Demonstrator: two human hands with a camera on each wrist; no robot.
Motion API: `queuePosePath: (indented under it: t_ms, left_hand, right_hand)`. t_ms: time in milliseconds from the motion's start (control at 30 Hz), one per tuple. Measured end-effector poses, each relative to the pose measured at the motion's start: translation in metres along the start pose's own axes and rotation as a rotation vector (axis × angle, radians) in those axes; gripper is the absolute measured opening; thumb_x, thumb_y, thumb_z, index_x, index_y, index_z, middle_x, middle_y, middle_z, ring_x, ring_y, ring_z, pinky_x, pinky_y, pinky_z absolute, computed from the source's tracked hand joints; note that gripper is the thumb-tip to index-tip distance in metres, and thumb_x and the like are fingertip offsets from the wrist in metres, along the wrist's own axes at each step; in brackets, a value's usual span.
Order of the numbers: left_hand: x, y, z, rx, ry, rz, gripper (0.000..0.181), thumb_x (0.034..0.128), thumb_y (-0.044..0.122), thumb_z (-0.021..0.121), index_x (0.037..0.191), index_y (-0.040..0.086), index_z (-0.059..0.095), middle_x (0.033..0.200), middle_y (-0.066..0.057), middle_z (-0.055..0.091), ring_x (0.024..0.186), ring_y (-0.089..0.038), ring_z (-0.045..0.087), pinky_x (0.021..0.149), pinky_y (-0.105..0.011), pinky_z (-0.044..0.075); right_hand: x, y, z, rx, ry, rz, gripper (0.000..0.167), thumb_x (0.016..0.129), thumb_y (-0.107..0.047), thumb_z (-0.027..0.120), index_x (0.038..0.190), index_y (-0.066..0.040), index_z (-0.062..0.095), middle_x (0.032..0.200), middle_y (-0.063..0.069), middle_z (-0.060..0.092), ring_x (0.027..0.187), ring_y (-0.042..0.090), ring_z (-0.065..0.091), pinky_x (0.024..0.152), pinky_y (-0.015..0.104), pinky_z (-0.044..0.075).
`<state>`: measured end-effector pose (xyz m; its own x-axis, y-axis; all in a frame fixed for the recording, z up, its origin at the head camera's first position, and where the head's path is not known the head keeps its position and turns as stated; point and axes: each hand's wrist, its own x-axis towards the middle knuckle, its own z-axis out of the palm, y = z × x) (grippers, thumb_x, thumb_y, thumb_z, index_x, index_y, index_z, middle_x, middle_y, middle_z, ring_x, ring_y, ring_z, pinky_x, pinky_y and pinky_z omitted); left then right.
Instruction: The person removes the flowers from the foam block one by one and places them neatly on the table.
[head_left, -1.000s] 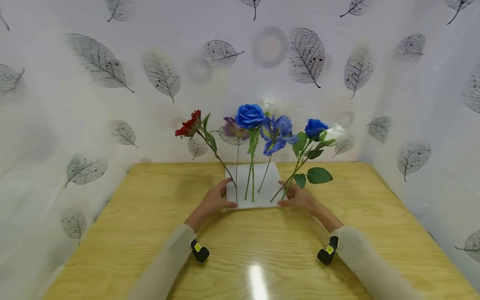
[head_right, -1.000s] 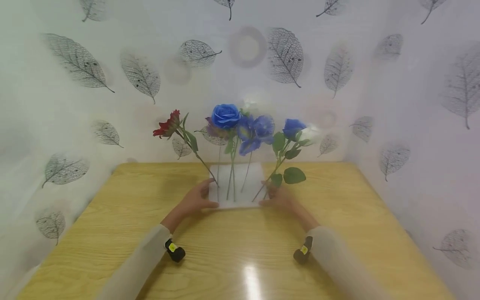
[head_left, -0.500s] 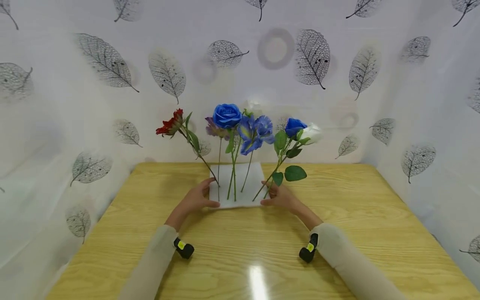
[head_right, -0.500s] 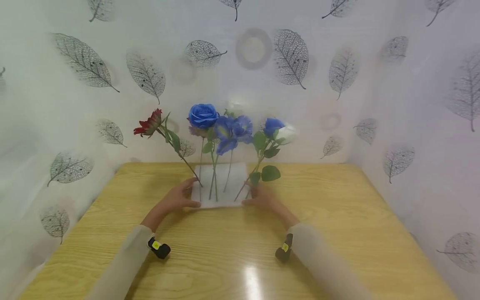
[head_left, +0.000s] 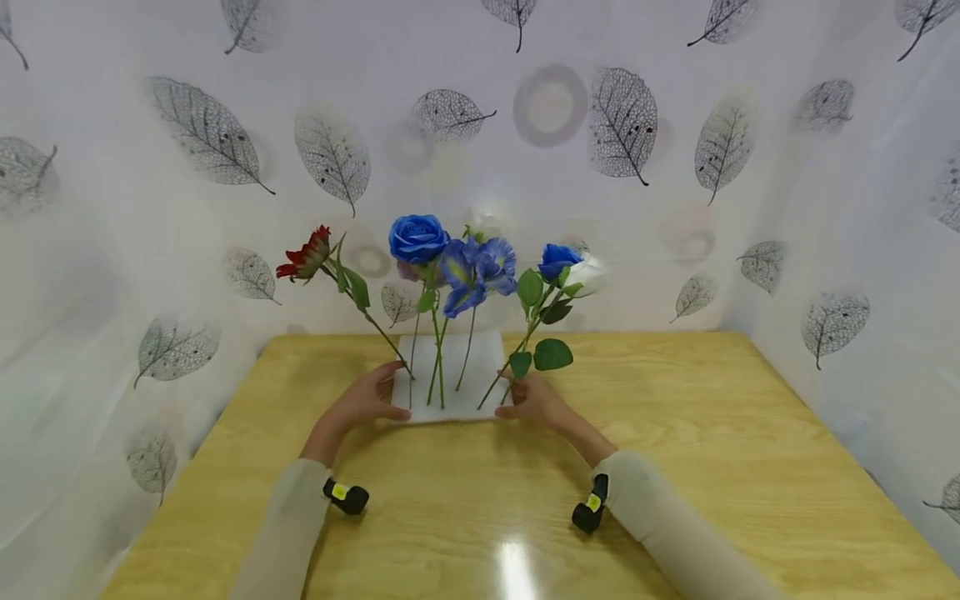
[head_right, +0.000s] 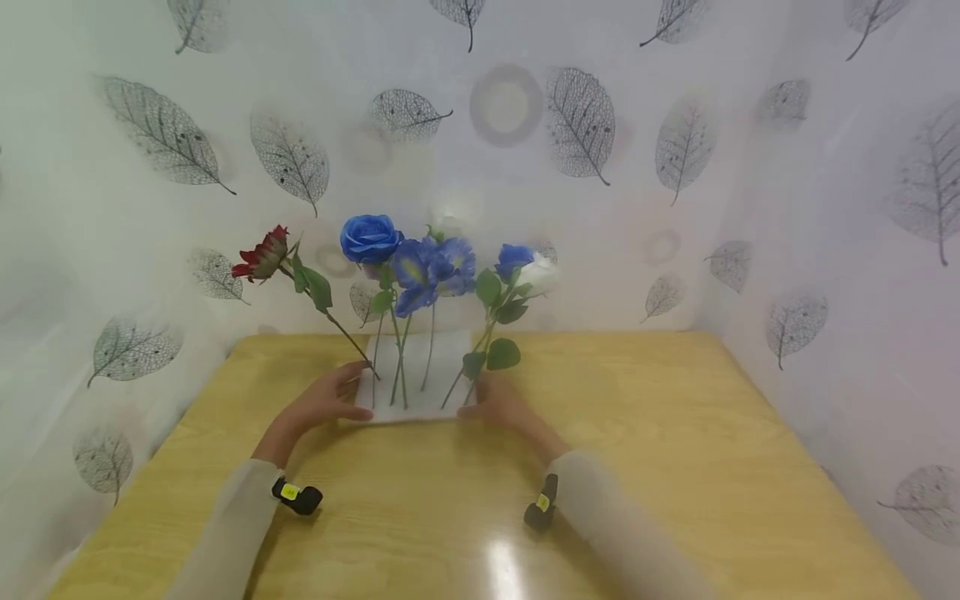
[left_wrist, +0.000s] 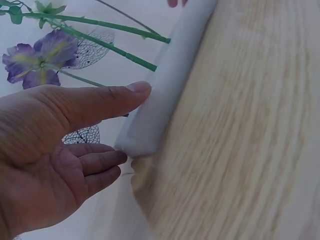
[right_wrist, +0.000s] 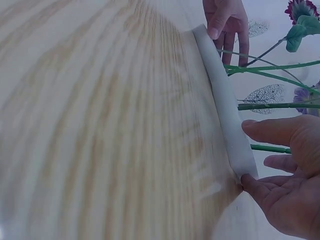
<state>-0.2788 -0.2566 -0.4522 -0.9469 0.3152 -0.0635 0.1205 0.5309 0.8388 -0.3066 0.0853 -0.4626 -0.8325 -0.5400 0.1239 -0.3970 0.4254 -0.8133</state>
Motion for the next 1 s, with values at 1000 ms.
queuePosePath:
  t_ms: [1000]
  left_hand:
    - [0.000, -0.005, -0.006, 0.164, 0.001, 0.028, 0.089, 0.0851, 0.020, 0.084, 0.155, -0.006, 0.036, 0.164, -0.028, 0.026, 0.150, -0.051, 0.027, 0.121, -0.061, 0.028]
  right_hand:
    - [0.005, -0.013, -0.027, 0.139, 0.101, -0.073, 0.014, 0.094, 0.001, 0.070, 0.098, 0.014, 0.067, 0.105, 0.032, 0.072, 0.107, 0.046, 0.070, 0.092, 0.038, 0.061]
